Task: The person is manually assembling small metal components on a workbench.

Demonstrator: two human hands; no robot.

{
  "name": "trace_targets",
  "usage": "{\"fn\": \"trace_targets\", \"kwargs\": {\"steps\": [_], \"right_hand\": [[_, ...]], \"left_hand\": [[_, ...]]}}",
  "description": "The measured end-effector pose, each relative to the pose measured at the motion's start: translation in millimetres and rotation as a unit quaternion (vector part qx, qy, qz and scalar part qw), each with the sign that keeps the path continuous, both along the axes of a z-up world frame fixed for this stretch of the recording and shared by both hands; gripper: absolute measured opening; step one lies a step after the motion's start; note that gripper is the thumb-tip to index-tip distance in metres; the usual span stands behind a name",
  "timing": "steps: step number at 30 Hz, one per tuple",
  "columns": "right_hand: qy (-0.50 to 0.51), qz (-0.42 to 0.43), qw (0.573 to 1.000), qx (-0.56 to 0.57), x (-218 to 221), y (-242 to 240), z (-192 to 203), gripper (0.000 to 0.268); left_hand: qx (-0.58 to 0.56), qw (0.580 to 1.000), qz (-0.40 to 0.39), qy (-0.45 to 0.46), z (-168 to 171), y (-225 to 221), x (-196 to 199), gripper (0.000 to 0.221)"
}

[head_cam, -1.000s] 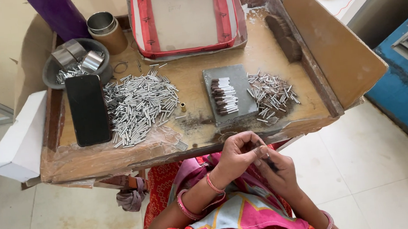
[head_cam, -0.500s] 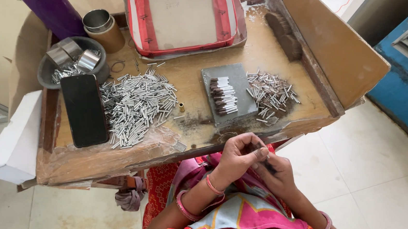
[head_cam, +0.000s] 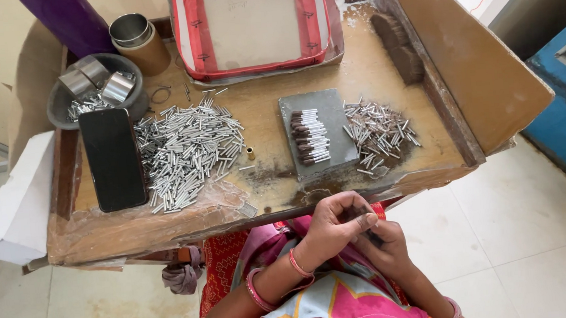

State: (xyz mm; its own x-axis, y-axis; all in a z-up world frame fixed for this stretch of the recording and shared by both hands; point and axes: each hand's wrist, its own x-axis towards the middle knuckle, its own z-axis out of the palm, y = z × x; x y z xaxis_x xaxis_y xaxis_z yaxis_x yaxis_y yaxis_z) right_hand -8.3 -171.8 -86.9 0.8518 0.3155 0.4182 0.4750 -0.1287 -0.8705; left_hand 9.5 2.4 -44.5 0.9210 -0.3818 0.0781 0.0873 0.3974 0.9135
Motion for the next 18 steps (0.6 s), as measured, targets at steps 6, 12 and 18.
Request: {"fn": "trace_targets", "kwargs": {"steps": [6,12,18], "right_hand": [[0.032,0.012,0.999,0.021,4,1,-5,0.019],[0.002,0.02,0.999,0.027,6,-3,-22,0.022],[0.031,0.03,0.998,0.053,7,1,-18,0.019]], "left_hand": [[0.015,0.998,0.009,-0.052,5,1,-1,0.01],[0.036,0.997,0.018,-0.06,8,2,-1,0.011],[0.068,0.994,0.036,-0.082,6,2,-1,0.012]]}}
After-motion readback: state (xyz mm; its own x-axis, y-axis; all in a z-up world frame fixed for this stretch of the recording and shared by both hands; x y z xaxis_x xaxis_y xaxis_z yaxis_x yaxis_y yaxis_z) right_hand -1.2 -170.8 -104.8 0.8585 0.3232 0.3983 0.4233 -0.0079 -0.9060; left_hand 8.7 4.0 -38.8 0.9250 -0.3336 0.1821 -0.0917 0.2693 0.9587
